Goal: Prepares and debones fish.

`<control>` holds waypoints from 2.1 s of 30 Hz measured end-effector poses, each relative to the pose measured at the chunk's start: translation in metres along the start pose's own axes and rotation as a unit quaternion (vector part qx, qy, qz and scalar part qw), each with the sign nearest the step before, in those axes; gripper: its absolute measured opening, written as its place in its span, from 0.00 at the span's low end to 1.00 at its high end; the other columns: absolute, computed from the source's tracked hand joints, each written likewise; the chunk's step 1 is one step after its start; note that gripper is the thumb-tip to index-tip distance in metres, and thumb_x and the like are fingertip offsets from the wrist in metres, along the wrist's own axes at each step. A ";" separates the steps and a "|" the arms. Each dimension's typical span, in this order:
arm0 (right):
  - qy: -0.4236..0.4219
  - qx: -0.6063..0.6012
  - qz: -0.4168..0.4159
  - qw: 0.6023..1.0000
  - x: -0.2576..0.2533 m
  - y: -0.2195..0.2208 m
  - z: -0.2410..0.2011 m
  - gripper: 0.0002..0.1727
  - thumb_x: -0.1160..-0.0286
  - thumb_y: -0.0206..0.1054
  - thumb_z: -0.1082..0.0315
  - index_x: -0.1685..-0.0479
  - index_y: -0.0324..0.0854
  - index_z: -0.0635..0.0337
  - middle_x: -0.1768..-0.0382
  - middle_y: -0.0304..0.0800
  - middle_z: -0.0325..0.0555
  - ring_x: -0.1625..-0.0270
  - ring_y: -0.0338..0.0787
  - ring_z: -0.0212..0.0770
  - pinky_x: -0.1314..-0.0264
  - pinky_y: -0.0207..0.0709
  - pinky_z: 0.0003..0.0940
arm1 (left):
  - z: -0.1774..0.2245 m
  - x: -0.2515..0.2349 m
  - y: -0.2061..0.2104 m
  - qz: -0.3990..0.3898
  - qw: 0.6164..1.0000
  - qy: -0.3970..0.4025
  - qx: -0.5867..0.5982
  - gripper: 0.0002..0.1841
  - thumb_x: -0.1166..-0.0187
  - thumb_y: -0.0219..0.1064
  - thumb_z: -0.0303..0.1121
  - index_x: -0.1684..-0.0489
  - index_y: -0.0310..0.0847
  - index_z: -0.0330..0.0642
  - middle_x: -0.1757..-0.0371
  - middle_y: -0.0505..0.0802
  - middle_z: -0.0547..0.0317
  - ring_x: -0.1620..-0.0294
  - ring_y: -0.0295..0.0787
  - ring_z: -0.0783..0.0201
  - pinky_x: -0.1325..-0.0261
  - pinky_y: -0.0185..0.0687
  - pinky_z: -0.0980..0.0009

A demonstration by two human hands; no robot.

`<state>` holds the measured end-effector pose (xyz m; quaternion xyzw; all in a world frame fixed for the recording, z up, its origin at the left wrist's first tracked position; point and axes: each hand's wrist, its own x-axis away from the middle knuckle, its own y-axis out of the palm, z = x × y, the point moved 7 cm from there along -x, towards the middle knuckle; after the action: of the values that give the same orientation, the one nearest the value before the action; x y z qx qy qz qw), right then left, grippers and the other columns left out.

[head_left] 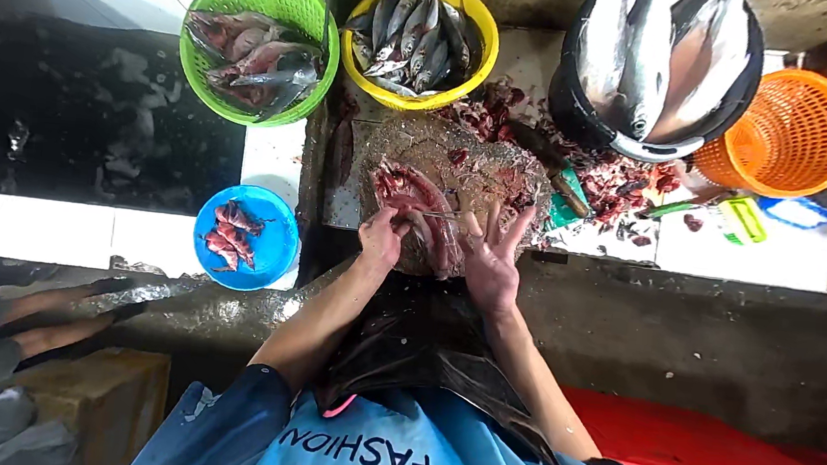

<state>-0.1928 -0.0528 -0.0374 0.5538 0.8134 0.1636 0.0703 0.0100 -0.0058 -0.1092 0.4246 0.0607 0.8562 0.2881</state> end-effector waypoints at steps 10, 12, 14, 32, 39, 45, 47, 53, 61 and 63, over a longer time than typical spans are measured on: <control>-0.042 0.304 -0.037 0.951 -0.018 0.005 -0.014 0.61 0.31 0.74 0.65 0.01 0.31 0.46 0.05 0.43 0.53 0.16 0.75 0.52 0.24 0.83 0.53 | 0.009 -0.005 -0.014 -0.063 0.997 -0.014 -0.051 0.07 0.17 0.64 0.26 0.49 0.82 0.34 0.59 0.93 0.50 0.59 0.92 0.57 0.49 0.91 0.58; 0.010 0.585 -0.100 0.804 -0.013 0.028 -0.018 0.53 0.32 0.73 0.61 0.03 0.48 0.45 0.12 0.65 0.60 0.23 0.80 0.62 0.26 0.69 0.73 | 0.008 -0.005 -0.020 -0.068 0.994 -0.017 -0.087 0.09 0.18 0.66 0.27 0.45 0.83 0.35 0.58 0.94 0.50 0.59 0.93 0.58 0.52 0.91 0.60; 0.091 0.665 -0.199 0.714 -0.006 0.036 -0.005 0.40 0.33 0.71 0.65 0.12 0.69 0.40 0.36 0.90 0.56 0.39 0.89 0.65 0.31 0.62 0.84 | 0.010 -0.006 -0.026 -0.076 0.992 -0.013 -0.105 0.10 0.22 0.68 0.24 0.45 0.82 0.36 0.56 0.93 0.52 0.58 0.92 0.59 0.50 0.91 0.58; 0.109 0.771 -0.171 0.603 0.137 -0.235 -0.009 0.42 0.46 0.71 0.40 0.32 0.85 0.62 0.39 0.87 0.68 0.35 0.85 0.70 0.36 0.66 0.79 | -0.019 0.046 -0.039 -0.102 0.985 0.087 -0.105 0.21 0.36 0.75 0.15 0.43 0.81 0.36 0.53 0.92 0.50 0.53 0.91 0.57 0.46 0.91 0.55; 0.128 0.446 -0.135 0.875 0.069 -0.108 -0.056 0.23 0.31 0.73 0.52 0.44 0.91 0.59 0.57 0.95 0.43 0.58 0.92 0.34 0.51 0.89 0.39 | 0.010 0.013 -0.057 0.002 0.978 0.056 -0.200 0.17 0.22 0.73 0.29 0.40 0.82 0.30 0.47 0.92 0.44 0.50 0.91 0.56 0.47 0.90 0.56; 0.189 0.320 -0.276 0.886 0.006 0.014 0.001 0.14 0.30 0.77 0.56 0.54 0.95 0.54 0.68 0.95 0.38 0.67 0.89 0.31 0.58 0.86 0.38 | 0.019 0.003 -0.039 -0.061 0.976 0.052 -0.203 0.10 0.20 0.68 0.24 0.45 0.82 0.32 0.51 0.92 0.50 0.56 0.89 0.61 0.53 0.88 0.62; 0.196 0.332 -0.258 0.886 -0.003 0.023 0.017 0.09 0.30 0.77 0.58 0.65 0.94 0.54 0.74 0.92 0.39 0.74 0.86 0.33 0.65 0.82 0.40 | 0.017 0.007 -0.037 -0.074 0.978 0.059 -0.184 0.09 0.19 0.66 0.22 0.45 0.82 0.31 0.52 0.92 0.49 0.55 0.90 0.59 0.49 0.90 0.58; 0.199 0.368 -0.290 0.861 -0.009 0.034 0.036 0.11 0.34 0.81 0.60 0.55 0.96 0.50 0.66 0.97 0.39 0.65 0.93 0.32 0.54 0.89 0.43 | 0.016 0.006 -0.042 -0.050 0.985 0.067 -0.154 0.09 0.19 0.67 0.22 0.45 0.83 0.30 0.53 0.92 0.47 0.56 0.91 0.58 0.49 0.91 0.58; 0.201 0.342 -0.259 0.881 0.005 0.024 0.032 0.12 0.33 0.79 0.56 0.56 0.96 0.51 0.67 0.96 0.37 0.67 0.90 0.31 0.58 0.86 0.40 | 0.015 0.001 -0.043 -0.042 0.984 0.075 -0.154 0.07 0.19 0.68 0.23 0.50 0.83 0.31 0.55 0.92 0.49 0.56 0.90 0.60 0.48 0.89 0.59; 0.218 0.302 -0.242 0.896 0.001 0.025 0.034 0.12 0.30 0.78 0.59 0.53 0.95 0.54 0.65 0.96 0.38 0.69 0.90 0.31 0.60 0.86 0.36 | 0.015 0.001 -0.040 -0.056 0.983 0.080 -0.158 0.08 0.19 0.67 0.23 0.48 0.83 0.30 0.54 0.92 0.48 0.56 0.90 0.60 0.48 0.89 0.59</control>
<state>-0.1610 -0.0365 -0.0609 0.2846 0.9275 0.0051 -0.2423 0.0384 0.0255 -0.1131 0.3003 -0.0287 0.8686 0.3931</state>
